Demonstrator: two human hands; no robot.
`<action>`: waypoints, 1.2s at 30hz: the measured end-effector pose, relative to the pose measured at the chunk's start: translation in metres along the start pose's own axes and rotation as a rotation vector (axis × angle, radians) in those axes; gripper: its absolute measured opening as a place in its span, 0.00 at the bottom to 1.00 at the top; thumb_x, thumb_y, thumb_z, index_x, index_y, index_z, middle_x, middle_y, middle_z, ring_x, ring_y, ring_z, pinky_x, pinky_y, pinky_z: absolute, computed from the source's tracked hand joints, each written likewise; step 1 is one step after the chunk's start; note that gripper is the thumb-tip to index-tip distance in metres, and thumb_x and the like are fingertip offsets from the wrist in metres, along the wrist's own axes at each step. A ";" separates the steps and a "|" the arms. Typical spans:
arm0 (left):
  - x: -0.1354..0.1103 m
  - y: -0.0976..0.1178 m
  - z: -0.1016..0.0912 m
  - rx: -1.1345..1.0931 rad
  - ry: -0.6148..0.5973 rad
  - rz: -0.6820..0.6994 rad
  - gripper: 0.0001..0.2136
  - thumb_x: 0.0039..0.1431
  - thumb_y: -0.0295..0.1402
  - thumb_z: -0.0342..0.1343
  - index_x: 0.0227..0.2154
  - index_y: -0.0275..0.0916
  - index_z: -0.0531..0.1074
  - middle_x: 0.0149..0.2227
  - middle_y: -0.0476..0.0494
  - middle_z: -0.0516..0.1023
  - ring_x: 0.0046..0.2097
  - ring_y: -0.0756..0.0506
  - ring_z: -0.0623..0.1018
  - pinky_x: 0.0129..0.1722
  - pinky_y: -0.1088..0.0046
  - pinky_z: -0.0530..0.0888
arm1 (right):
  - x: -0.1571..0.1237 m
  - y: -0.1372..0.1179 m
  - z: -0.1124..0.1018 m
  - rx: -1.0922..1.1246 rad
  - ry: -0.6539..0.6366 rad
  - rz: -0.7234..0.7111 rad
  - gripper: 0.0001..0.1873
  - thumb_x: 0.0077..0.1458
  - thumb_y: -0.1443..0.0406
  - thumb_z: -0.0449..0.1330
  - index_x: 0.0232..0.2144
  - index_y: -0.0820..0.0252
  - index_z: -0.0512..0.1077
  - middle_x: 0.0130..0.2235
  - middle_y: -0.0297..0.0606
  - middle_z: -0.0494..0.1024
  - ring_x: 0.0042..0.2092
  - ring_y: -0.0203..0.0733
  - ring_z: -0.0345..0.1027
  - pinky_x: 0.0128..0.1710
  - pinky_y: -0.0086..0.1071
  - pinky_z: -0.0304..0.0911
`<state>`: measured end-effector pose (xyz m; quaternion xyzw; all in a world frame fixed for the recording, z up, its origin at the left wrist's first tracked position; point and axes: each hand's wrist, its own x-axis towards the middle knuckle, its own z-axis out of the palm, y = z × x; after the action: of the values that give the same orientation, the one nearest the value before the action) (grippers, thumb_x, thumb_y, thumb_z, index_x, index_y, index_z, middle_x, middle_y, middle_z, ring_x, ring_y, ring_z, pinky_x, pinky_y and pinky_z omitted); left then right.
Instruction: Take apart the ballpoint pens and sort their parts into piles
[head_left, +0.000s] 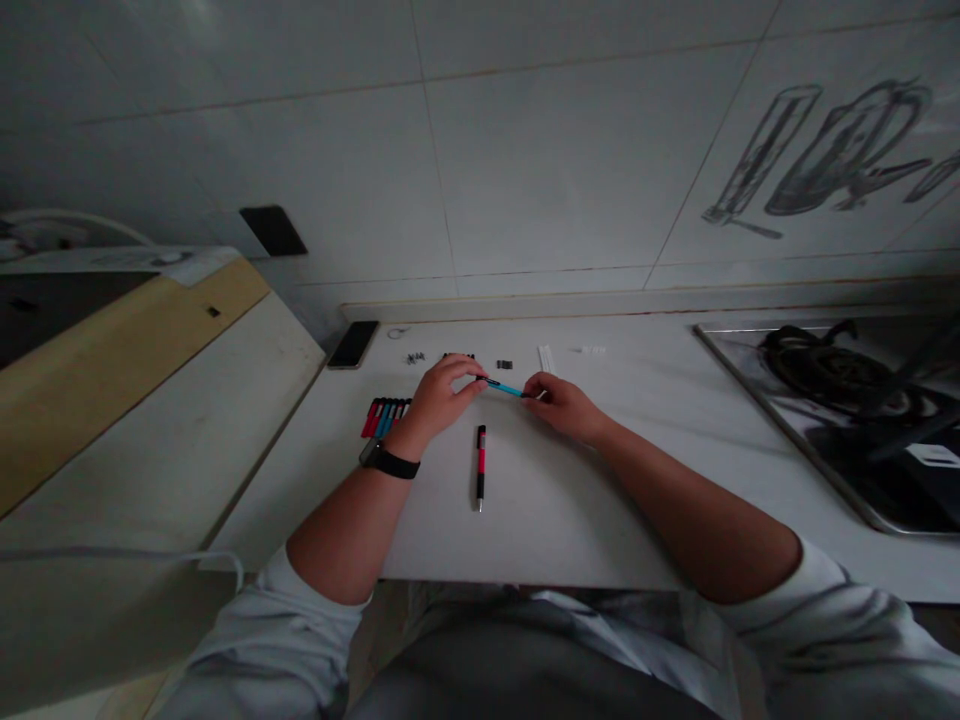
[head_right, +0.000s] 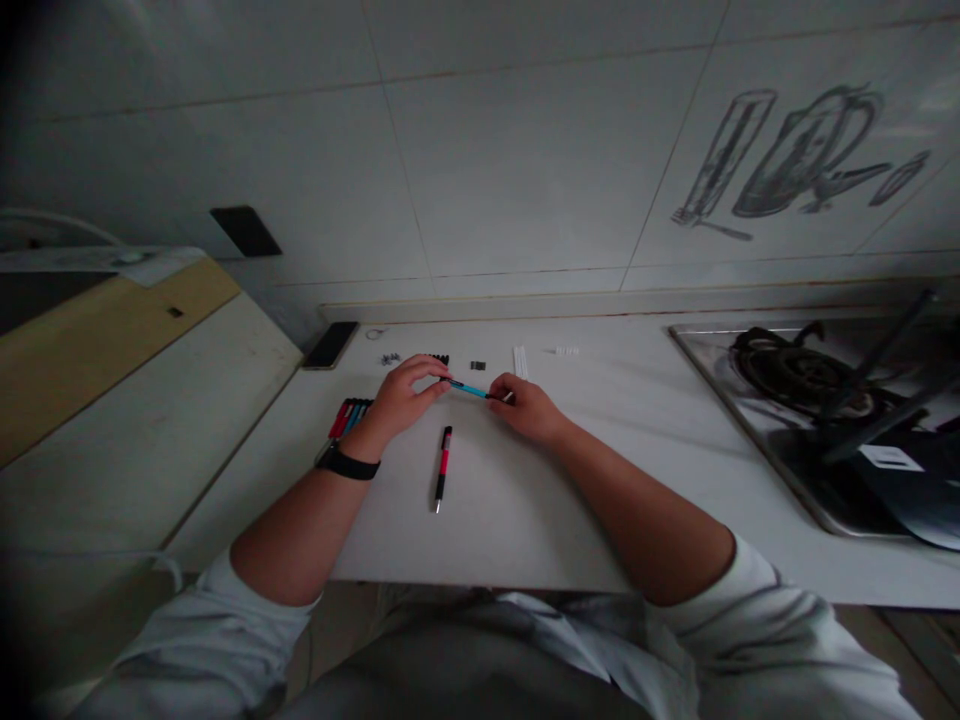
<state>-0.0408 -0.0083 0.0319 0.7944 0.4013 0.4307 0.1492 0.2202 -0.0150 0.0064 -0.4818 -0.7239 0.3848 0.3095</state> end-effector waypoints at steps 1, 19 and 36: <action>0.000 0.000 0.000 -0.005 -0.002 -0.002 0.04 0.63 0.31 0.63 0.40 0.43 0.80 0.45 0.43 0.80 0.50 0.43 0.79 0.56 0.60 0.74 | 0.000 0.000 0.000 0.001 0.026 -0.004 0.14 0.54 0.56 0.63 0.40 0.57 0.71 0.39 0.37 0.78 0.32 0.36 0.67 0.34 0.31 0.62; 0.006 -0.016 -0.004 -0.317 0.033 -0.339 0.09 0.62 0.35 0.60 0.43 0.39 0.80 0.44 0.42 0.84 0.46 0.44 0.81 0.51 0.63 0.77 | -0.002 -0.005 -0.006 -0.162 0.110 -0.029 0.10 0.59 0.58 0.58 0.34 0.56 0.76 0.33 0.37 0.79 0.33 0.40 0.69 0.35 0.33 0.61; 0.002 -0.022 -0.018 -0.016 -0.020 -0.390 0.08 0.57 0.35 0.65 0.38 0.41 0.76 0.35 0.45 0.83 0.37 0.45 0.81 0.39 0.67 0.76 | -0.013 -0.021 -0.014 -0.651 0.064 -0.098 0.08 0.61 0.65 0.58 0.36 0.56 0.79 0.38 0.43 0.78 0.33 0.41 0.67 0.33 0.34 0.55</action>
<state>-0.0656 0.0049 0.0310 0.7049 0.5426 0.3887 0.2400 0.2266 -0.0288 0.0309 -0.5315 -0.8213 0.1027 0.1800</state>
